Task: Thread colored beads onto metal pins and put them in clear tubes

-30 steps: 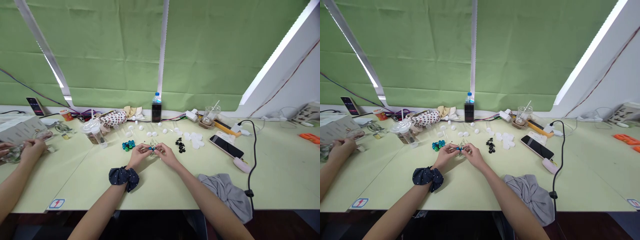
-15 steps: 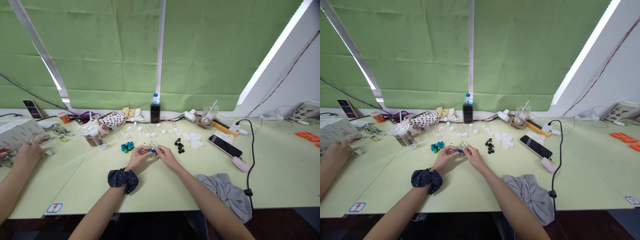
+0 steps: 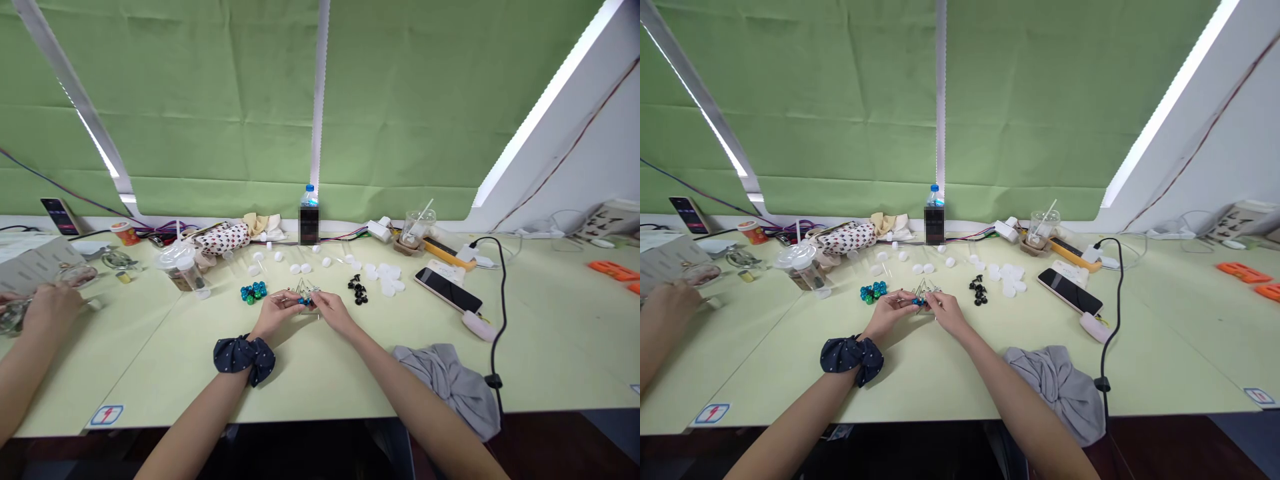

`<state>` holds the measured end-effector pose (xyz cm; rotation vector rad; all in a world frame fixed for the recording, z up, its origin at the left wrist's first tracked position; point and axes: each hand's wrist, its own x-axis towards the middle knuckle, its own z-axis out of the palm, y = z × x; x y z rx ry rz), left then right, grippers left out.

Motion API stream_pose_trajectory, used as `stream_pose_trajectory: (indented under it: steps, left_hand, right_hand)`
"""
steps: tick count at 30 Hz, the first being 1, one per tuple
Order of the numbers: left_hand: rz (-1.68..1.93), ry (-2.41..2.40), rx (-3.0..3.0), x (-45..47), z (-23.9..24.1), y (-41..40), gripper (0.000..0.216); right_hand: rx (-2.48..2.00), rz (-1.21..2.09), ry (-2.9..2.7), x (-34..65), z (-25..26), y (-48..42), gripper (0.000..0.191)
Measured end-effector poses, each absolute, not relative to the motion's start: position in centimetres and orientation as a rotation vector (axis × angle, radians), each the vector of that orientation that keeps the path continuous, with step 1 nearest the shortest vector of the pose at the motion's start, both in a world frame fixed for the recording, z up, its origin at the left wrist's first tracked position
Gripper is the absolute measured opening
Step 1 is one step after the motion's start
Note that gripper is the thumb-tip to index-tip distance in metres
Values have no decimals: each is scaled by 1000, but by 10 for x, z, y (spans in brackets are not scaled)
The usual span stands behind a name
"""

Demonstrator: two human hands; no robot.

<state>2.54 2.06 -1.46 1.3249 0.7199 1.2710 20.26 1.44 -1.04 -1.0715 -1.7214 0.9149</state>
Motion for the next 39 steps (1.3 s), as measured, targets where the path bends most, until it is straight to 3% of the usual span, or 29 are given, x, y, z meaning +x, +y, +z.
stream_pose_trajectory:
  steps: [6, 39]
  left_hand:
    - [1266, 714, 1369, 25, -15, 20, 20]
    - [1370, 871, 1318, 25, -7, 17, 24]
  right_hand:
    - [-1039, 912, -1663, 203, -6, 13, 32]
    - [-986, 923, -1716, 202, -5, 12, 26]
